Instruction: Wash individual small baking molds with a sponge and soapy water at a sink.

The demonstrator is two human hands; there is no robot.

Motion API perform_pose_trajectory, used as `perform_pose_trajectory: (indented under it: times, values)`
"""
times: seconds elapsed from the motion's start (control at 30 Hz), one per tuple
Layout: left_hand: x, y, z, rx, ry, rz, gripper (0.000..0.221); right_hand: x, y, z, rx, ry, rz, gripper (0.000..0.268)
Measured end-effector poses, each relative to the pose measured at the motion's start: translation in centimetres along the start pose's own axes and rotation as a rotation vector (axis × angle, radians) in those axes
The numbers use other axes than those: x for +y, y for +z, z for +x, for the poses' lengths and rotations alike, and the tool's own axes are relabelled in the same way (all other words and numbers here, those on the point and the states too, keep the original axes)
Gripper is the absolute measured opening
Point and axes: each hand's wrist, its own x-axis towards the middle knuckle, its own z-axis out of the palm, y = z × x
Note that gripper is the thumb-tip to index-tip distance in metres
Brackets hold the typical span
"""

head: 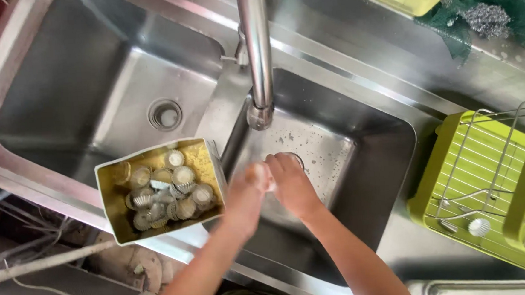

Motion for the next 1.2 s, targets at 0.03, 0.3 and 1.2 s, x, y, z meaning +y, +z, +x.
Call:
perform_pose_trajectory:
  times: [0.03, 0.3, 1.2]
  values:
    - [0.4, -0.1, -0.3, -0.002, 0.009, 0.004, 0.026, 0.6, -0.7, 1.3, 0.009, -0.003, -0.001, 0.050]
    - [2.5, -2.7, -1.8, -0.249, 1.074, 1.328, 0.036, -1.6, -6.2, 5.8, -0.535, 0.310, 0.449, 0.061]
    - [-2.7, 0.3, -0.5, -0.028, 0.441, 0.525, 0.011, 1.1, -2.2, 2.9, -0.082, -0.013, 0.227, 0.047]
